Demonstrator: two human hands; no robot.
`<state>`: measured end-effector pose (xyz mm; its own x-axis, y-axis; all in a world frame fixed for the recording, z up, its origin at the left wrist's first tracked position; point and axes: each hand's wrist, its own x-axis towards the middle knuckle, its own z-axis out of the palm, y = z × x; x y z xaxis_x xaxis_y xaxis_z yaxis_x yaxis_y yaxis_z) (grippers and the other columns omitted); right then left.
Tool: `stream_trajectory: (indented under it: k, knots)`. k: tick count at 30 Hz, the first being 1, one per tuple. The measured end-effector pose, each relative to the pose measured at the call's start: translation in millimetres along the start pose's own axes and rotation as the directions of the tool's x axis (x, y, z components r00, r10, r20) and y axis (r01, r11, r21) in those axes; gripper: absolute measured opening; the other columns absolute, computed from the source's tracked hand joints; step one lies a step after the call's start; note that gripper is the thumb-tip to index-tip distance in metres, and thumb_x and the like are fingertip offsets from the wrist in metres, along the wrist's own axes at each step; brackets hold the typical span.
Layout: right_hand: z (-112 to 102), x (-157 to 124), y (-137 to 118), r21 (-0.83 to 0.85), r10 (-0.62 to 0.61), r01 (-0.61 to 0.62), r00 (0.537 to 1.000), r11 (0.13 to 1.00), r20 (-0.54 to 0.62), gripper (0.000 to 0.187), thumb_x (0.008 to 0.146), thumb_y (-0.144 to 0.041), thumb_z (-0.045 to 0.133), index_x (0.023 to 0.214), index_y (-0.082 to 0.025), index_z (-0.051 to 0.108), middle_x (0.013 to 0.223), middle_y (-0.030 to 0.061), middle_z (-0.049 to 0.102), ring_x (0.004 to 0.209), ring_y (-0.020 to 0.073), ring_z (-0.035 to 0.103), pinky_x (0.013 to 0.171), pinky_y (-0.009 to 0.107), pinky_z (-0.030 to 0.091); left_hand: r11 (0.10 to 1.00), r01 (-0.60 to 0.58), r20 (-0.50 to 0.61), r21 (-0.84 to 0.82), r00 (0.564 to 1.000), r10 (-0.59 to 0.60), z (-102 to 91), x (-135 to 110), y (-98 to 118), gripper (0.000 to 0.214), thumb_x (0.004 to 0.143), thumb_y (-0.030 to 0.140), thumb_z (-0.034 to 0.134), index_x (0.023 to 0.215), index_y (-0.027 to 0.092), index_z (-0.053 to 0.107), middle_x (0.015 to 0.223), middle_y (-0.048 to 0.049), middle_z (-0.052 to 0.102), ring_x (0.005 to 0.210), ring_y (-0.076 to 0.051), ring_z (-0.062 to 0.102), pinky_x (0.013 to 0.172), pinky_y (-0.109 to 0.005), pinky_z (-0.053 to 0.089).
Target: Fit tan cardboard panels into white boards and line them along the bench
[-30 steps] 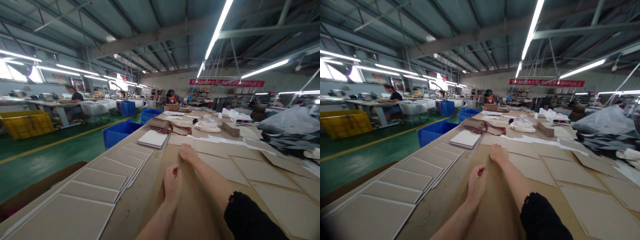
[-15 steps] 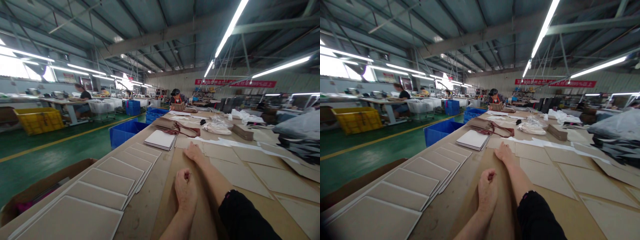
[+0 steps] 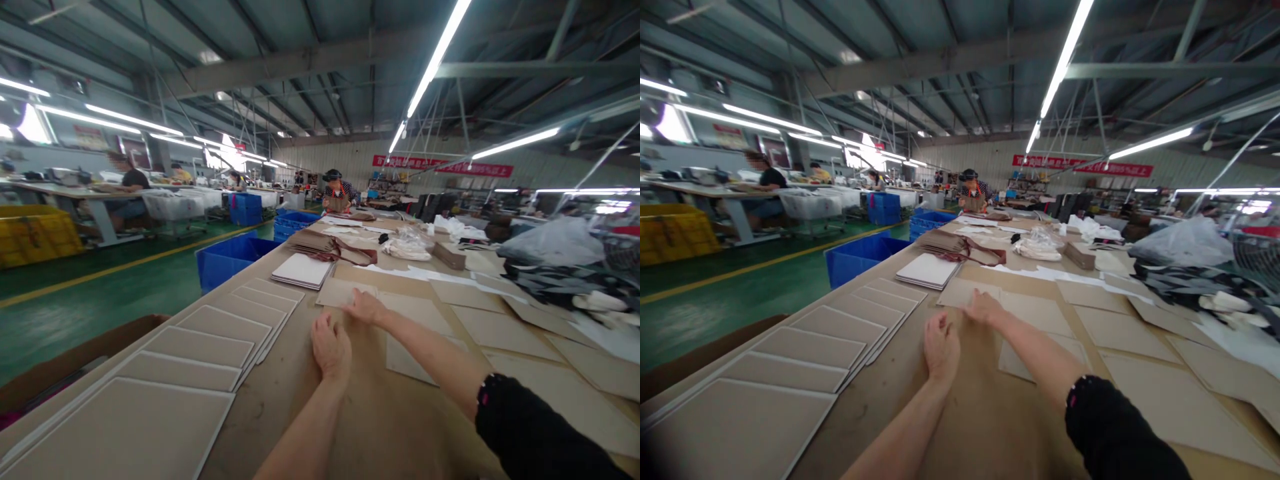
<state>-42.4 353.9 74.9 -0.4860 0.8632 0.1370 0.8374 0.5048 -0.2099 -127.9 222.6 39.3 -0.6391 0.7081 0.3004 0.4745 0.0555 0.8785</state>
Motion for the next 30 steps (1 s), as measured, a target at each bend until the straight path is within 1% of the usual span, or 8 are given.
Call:
stream_trajectory:
  k: [5, 8, 11, 15, 19, 23, 26, 30]
  knots:
    - [-62.2, -18.9, 62.0, 0.007, 0.018, -0.019, 1.000, 1.000, 0.018, 0.039, 0.096, -0.043, 0.056, 0.126, -0.018, 0.056, 0.128, 0.0108, 0.056, 0.111, 0.0267, 0.057, 0.096, 0.051, 0.045, 0.974, -0.197, 0.233, 0.111, 0.958, 0.167, 14.9, -12.6, -0.1, 0.025, 0.092, 0.021, 0.058, 0.116, 0.016, 0.059, 0.117, -0.0074, 0.063, 0.114, -0.024, 0.057, 0.101, -0.047, 0.043]
    - [-80.8, -39.1, 91.8, 0.001, -0.010, 0.010, 1.000, 1.000, -0.013, 0.037, 0.097, -0.040, 0.056, 0.127, -0.018, 0.055, 0.129, 0.0107, 0.056, 0.113, 0.0272, 0.056, 0.097, 0.052, 0.044, 0.949, -0.261, 0.283, 0.174, 0.937, 0.206, 19.2, -13.8, -2.9, 0.027, 0.094, 0.024, 0.055, 0.121, 0.017, 0.058, 0.121, -0.0083, 0.062, 0.115, -0.024, 0.057, 0.100, -0.048, 0.044]
    - [-68.3, -54.8, 97.2, 0.008, -0.136, 0.136, 0.991, 0.991, -0.009, 0.036, 0.097, -0.036, 0.057, 0.129, -0.018, 0.054, 0.126, 0.0099, 0.058, 0.112, 0.0267, 0.057, 0.097, 0.051, 0.045, 0.921, -0.297, 0.302, 0.253, 0.928, 0.217, 19.7, -10.5, -6.8, 0.030, 0.096, 0.025, 0.053, 0.124, 0.017, 0.056, 0.126, -0.0094, 0.060, 0.118, -0.024, 0.055, 0.102, -0.048, 0.043]
    - [-30.2, -61.7, 83.4, 0.002, -0.305, 0.305, 0.952, 0.952, 0.024, 0.039, 0.096, -0.032, 0.058, 0.132, -0.019, 0.051, 0.128, 0.0098, 0.056, 0.116, 0.0277, 0.054, 0.098, 0.052, 0.044, 0.859, -0.379, 0.360, 0.343, 0.898, 0.252, 21.7, -8.9, -9.3, 0.042, 0.095, 0.021, 0.049, 0.136, 0.014, 0.046, 0.139, -0.0128, 0.052, 0.131, -0.025, 0.045, 0.111, -0.047, 0.033]
    - [-6.8, -63.7, 81.3, -0.066, -0.353, 0.353, 0.936, 0.933, 0.019, 0.038, 0.096, -0.030, 0.059, 0.131, -0.019, 0.052, 0.128, 0.0101, 0.055, 0.117, 0.0288, 0.053, 0.096, 0.052, 0.045, 0.794, -0.460, 0.423, 0.398, 0.860, 0.286, 31.5, -4.8, -7.2, 0.056, 0.095, 0.028, 0.043, 0.147, 0.012, 0.032, 0.153, -0.0122, 0.037, 0.142, -0.030, 0.028, 0.114, -0.046, 0.029]
    - [0.2, -69.8, 91.4, -0.138, -0.365, 0.361, 0.931, 0.922, -0.010, 0.037, 0.096, -0.028, 0.058, 0.131, -0.018, 0.052, 0.126, 0.0103, 0.056, 0.116, 0.0286, 0.053, 0.095, 0.051, 0.046, 0.717, -0.577, 0.523, 0.392, 0.781, 0.342, 49.2, 17.0, -3.3, 0.060, 0.094, 0.038, 0.044, 0.149, 0.019, 0.030, 0.160, -0.0063, 0.025, 0.147, -0.028, 0.012, 0.116, -0.049, 0.022]
    - [2.4, -73.1, 97.4, -0.172, -0.371, 0.362, 0.928, 0.916, -0.023, 0.037, 0.096, -0.027, 0.058, 0.132, -0.018, 0.051, 0.124, 0.0102, 0.057, 0.115, 0.0279, 0.054, 0.094, 0.050, 0.047, 0.679, -0.624, 0.582, 0.386, 0.736, 0.345, 62.0, 38.6, -2.8, 0.058, 0.095, 0.047, 0.044, 0.145, 0.018, 0.036, 0.157, -0.0102, 0.030, 0.146, -0.029, 0.018, 0.116, -0.053, 0.021]
    - [3.0, -71.5, 102.9, -0.193, -0.369, 0.356, 0.929, 0.914, -0.035, 0.037, 0.096, -0.027, 0.057, 0.131, -0.018, 0.051, 0.123, 0.0102, 0.057, 0.117, 0.0283, 0.053, 0.095, 0.050, 0.047, 0.658, -0.635, 0.608, 0.404, 0.724, 0.326, 71.8, 53.2, -6.7, 0.060, 0.094, 0.056, 0.044, 0.140, 0.018, 0.044, 0.149, -0.0127, 0.041, 0.139, -0.030, 0.034, 0.114, -0.057, 0.023]
